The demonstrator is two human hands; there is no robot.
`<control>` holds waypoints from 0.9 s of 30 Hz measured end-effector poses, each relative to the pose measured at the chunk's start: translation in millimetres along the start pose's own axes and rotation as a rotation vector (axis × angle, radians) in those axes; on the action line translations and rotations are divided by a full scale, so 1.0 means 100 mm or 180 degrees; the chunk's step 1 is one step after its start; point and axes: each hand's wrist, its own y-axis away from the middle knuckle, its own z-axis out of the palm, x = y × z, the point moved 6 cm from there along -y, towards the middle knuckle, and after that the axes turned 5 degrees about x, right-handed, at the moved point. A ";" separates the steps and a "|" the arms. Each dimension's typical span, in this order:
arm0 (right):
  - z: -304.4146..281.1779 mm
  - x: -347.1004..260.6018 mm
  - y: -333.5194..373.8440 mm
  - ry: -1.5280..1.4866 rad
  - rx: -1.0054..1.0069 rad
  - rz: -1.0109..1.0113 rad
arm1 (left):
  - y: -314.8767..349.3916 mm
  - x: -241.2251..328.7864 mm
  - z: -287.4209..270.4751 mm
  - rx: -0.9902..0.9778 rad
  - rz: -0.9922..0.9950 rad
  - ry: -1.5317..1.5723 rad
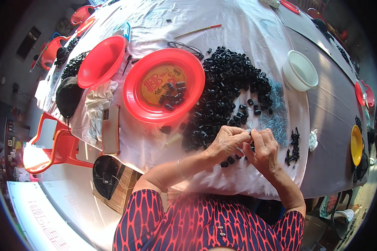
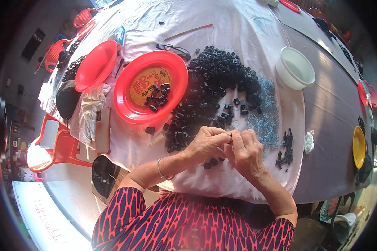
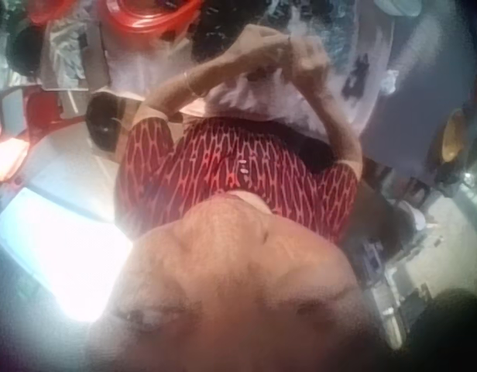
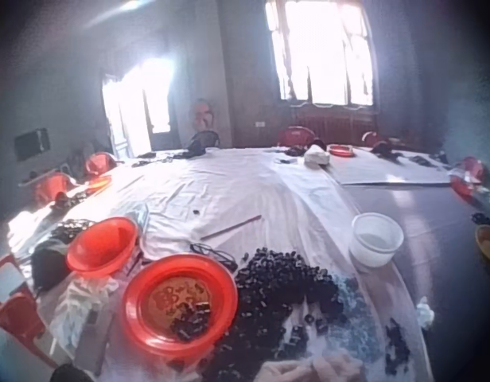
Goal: The person assembles plastic cord locks by hand, picking up plastic components and springs from the table and fitting them together.
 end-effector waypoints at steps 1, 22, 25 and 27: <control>0.00 0.00 0.00 -0.0056 0.0009 0.0041 | 0.01 0.02 0.00 0.0004 0.0008 -0.0005; -0.10 -0.11 -0.03 -0.0491 0.0149 0.0104 | 0.25 0.14 -0.03 -0.0279 0.0312 -0.0247; -0.09 -0.19 -0.02 -0.0522 0.0004 0.0015 | 0.38 0.13 -0.09 -0.0135 0.0429 -0.0369; -0.06 -0.22 -0.05 -0.0877 -0.0136 0.0099 | 0.48 0.17 -0.14 0.0110 0.0771 -0.0384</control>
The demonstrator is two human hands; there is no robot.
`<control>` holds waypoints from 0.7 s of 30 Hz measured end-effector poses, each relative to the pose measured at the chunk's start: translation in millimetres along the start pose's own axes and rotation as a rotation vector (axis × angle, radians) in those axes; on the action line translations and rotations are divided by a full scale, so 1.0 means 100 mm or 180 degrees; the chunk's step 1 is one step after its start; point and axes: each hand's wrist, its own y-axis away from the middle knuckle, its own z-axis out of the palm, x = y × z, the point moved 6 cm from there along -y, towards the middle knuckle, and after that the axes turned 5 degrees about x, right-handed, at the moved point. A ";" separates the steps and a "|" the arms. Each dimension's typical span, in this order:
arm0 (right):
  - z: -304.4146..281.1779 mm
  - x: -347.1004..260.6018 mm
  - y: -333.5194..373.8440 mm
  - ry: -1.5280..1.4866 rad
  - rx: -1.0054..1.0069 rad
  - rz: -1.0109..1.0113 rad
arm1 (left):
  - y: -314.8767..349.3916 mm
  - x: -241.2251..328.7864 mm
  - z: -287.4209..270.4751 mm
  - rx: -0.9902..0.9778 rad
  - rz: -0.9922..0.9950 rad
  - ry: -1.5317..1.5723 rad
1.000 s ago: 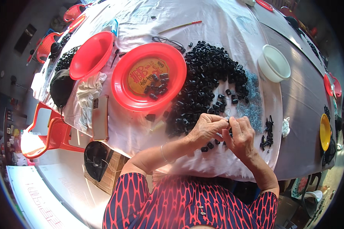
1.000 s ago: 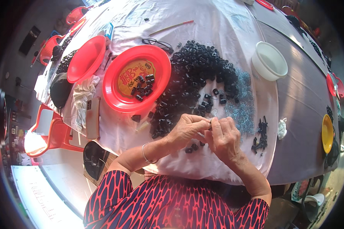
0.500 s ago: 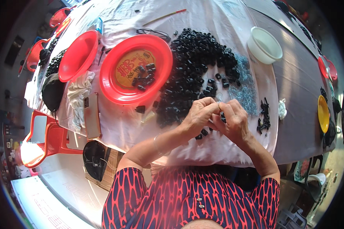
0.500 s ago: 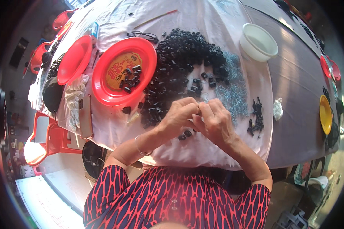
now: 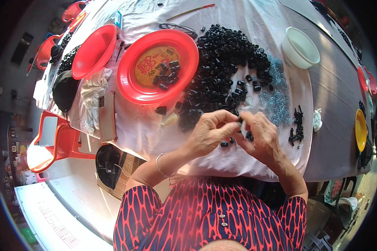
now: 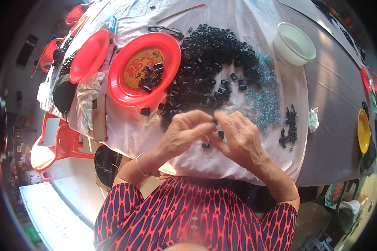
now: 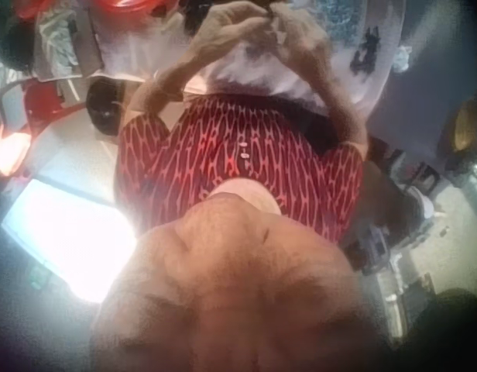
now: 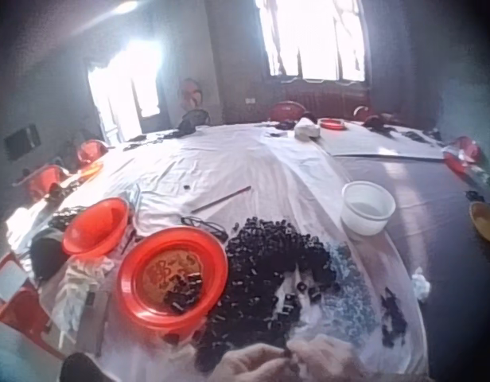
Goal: The person assembles plastic cord locks by hand, picking up plastic components and springs from the table and fitting them together.
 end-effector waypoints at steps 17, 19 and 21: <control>-1.24 -0.61 -0.16 -0.0737 0.1624 -0.0856 | 0.18 1.38 -1.24 0.2744 0.2545 -0.2903; -1.42 -0.80 -0.12 -0.0825 0.1788 -0.0829 | 0.64 1.77 -0.86 0.2791 0.3695 -0.3876; -1.78 -0.90 0.09 -0.1673 0.1425 -0.1189 | 1.52 2.15 -0.70 0.3318 0.4486 -0.3443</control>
